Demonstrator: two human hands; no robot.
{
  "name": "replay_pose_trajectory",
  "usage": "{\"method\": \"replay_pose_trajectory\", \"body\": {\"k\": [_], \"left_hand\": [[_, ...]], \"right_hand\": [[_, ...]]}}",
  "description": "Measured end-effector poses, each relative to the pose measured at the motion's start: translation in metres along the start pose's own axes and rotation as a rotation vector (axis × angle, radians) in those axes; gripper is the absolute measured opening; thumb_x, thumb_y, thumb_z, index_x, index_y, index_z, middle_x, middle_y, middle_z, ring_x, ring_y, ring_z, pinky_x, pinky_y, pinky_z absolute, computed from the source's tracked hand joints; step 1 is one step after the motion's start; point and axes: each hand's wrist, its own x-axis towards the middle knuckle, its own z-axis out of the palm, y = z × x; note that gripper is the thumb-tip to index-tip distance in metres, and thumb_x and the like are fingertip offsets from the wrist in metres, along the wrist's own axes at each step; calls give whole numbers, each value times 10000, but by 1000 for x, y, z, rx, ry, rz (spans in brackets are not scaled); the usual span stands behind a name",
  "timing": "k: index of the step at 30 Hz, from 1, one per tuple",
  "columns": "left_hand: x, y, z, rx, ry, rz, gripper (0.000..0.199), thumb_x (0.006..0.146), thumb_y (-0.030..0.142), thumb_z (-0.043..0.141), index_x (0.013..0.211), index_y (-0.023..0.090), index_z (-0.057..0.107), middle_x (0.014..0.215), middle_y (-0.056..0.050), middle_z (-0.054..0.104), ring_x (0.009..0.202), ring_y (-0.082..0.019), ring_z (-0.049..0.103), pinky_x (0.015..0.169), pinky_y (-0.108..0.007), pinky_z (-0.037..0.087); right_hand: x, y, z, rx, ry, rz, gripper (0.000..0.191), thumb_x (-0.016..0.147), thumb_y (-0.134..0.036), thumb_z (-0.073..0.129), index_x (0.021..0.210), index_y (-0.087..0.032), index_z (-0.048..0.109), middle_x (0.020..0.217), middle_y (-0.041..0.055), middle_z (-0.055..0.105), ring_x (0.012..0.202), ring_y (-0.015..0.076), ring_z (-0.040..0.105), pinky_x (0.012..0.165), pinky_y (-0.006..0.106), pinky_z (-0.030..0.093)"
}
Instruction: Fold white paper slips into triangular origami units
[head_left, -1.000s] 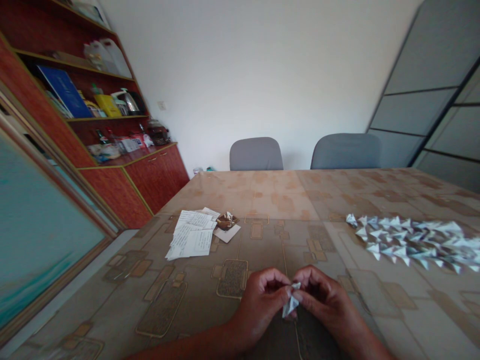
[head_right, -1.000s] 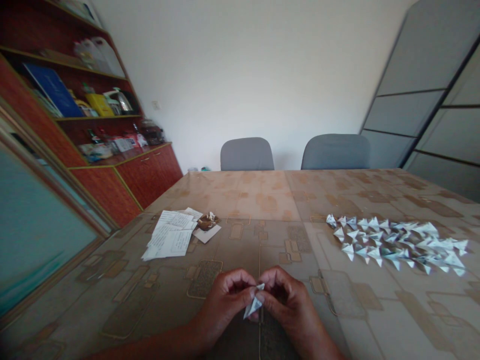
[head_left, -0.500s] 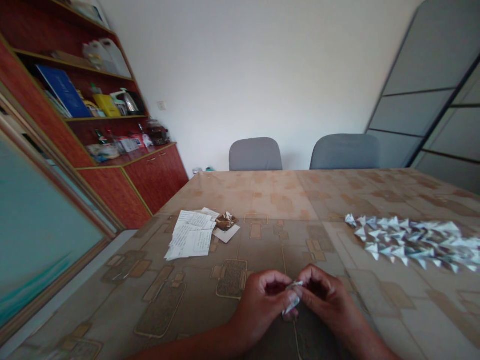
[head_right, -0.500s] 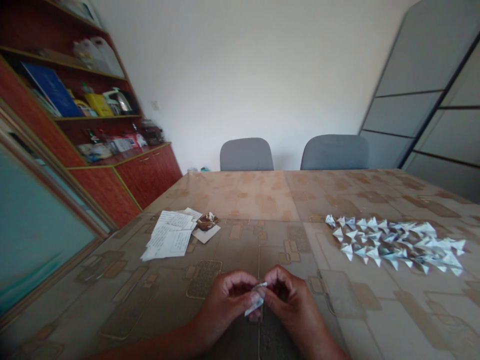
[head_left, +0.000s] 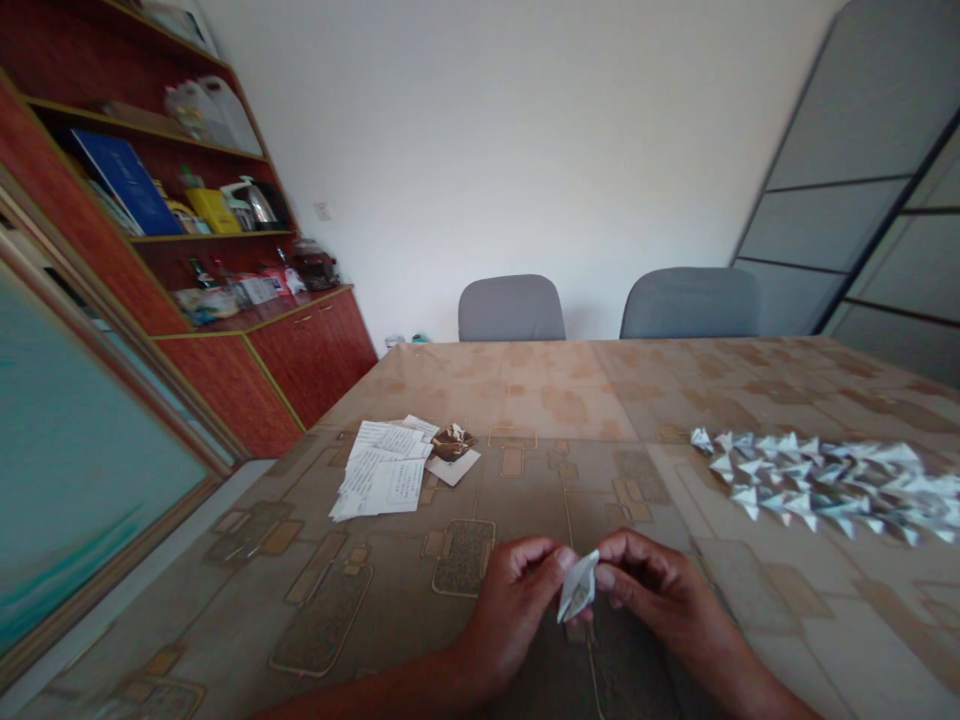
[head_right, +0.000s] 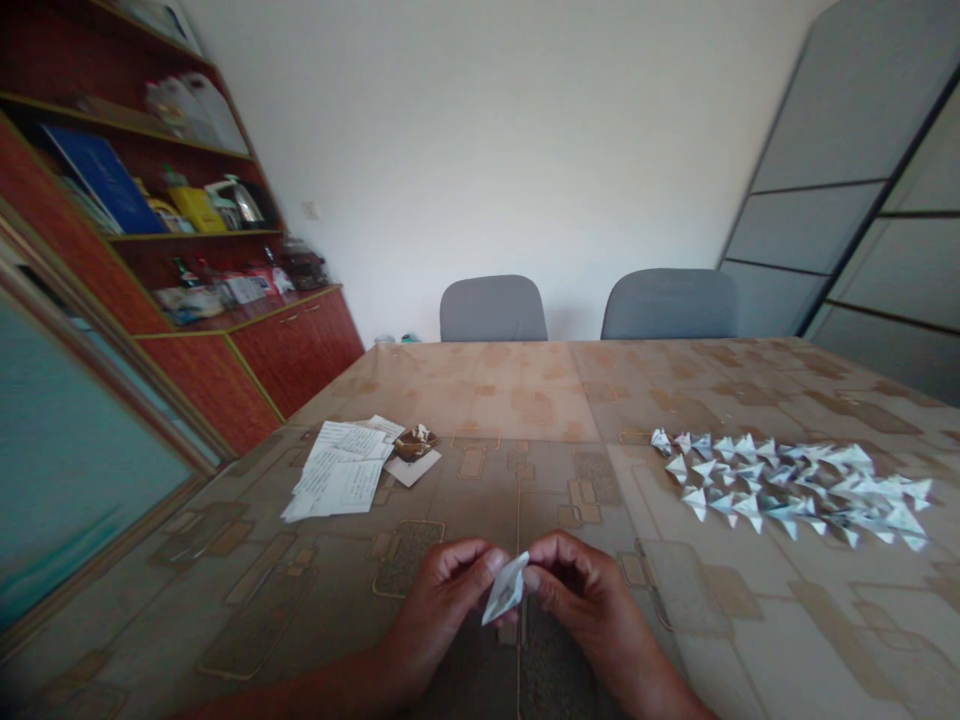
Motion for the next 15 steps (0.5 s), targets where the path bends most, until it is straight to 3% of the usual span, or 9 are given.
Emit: {"method": "replay_pose_trajectory", "body": {"k": [11, 15], "left_hand": [[2, 0, 0, -73, 17, -64, 383, 696, 458, 759, 721, 85, 672, 579, -32, 641, 507, -132, 576, 518, -226, 442], [1, 0, 0, -59, -11, -37, 417, 773, 499, 679, 694, 90, 667, 580, -39, 636, 524, -140, 581, 525, -230, 438]], "right_hand": [[-1, 1, 0, -60, 66, 0, 215, 816, -380, 679, 743, -179, 660, 659, -5, 666, 636, 146, 613, 605, 221, 461], [-1, 1, -2, -77, 48, -9, 203, 829, -372, 662, 763, -181, 667, 675, 2, 673, 647, 154, 620, 623, 233, 469]]}}
